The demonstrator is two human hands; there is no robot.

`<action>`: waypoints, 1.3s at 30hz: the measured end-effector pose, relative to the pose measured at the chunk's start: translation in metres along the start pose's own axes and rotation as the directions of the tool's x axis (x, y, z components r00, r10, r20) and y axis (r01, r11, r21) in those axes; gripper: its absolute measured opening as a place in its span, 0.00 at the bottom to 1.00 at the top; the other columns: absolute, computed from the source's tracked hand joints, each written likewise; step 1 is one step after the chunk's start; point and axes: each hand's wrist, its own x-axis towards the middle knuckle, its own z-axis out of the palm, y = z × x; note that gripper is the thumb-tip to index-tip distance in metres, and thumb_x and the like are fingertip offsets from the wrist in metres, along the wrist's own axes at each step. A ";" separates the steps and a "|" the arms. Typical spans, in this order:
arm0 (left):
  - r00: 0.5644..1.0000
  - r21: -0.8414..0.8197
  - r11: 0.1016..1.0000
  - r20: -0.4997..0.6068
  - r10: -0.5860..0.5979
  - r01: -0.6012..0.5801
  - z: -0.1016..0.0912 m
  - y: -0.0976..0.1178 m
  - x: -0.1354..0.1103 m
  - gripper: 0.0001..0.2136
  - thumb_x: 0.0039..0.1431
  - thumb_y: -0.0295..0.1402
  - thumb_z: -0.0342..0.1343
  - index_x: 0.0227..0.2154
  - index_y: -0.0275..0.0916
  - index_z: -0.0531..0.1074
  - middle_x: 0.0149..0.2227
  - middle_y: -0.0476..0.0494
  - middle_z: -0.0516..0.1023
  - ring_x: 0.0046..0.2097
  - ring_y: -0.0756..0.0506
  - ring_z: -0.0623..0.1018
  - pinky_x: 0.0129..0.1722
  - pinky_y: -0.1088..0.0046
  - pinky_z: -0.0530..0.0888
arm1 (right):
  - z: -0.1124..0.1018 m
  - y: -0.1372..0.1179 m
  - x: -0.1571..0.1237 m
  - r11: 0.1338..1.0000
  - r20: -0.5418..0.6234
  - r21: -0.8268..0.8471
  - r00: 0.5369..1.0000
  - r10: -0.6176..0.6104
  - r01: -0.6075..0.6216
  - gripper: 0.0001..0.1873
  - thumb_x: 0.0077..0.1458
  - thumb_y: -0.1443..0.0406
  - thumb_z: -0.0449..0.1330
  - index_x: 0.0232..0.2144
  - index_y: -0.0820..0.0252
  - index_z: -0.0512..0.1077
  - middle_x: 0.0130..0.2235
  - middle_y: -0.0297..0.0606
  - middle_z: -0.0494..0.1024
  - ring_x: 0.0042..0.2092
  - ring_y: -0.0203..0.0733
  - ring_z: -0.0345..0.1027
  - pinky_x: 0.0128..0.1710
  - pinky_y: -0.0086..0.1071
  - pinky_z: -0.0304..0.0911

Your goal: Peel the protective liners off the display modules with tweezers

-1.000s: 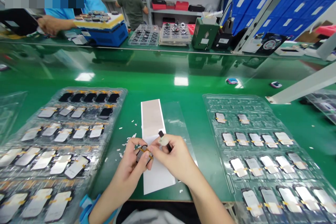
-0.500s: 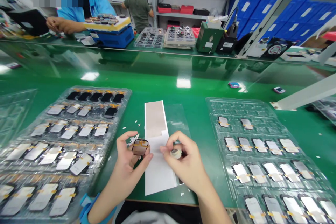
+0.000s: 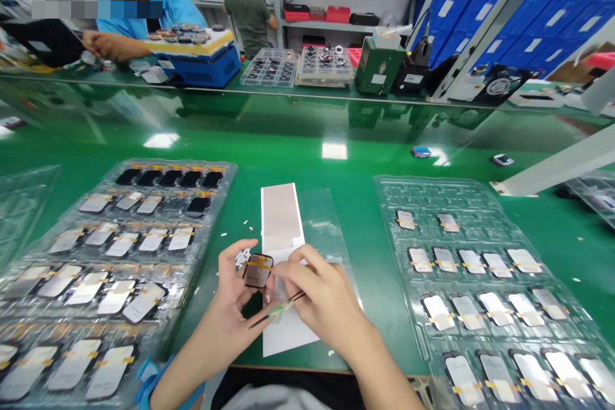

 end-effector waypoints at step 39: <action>0.995 -0.125 0.989 0.072 -0.075 0.083 -0.004 0.002 0.003 0.04 0.74 0.37 0.41 0.46 0.46 0.58 0.32 0.53 0.67 0.34 0.49 0.69 0.38 0.72 0.67 | -0.004 -0.007 -0.008 0.991 -0.019 -0.080 0.994 -0.110 0.108 0.08 0.59 0.69 0.60 0.42 0.57 0.71 0.41 0.40 0.77 0.36 0.39 0.74 0.29 0.30 0.66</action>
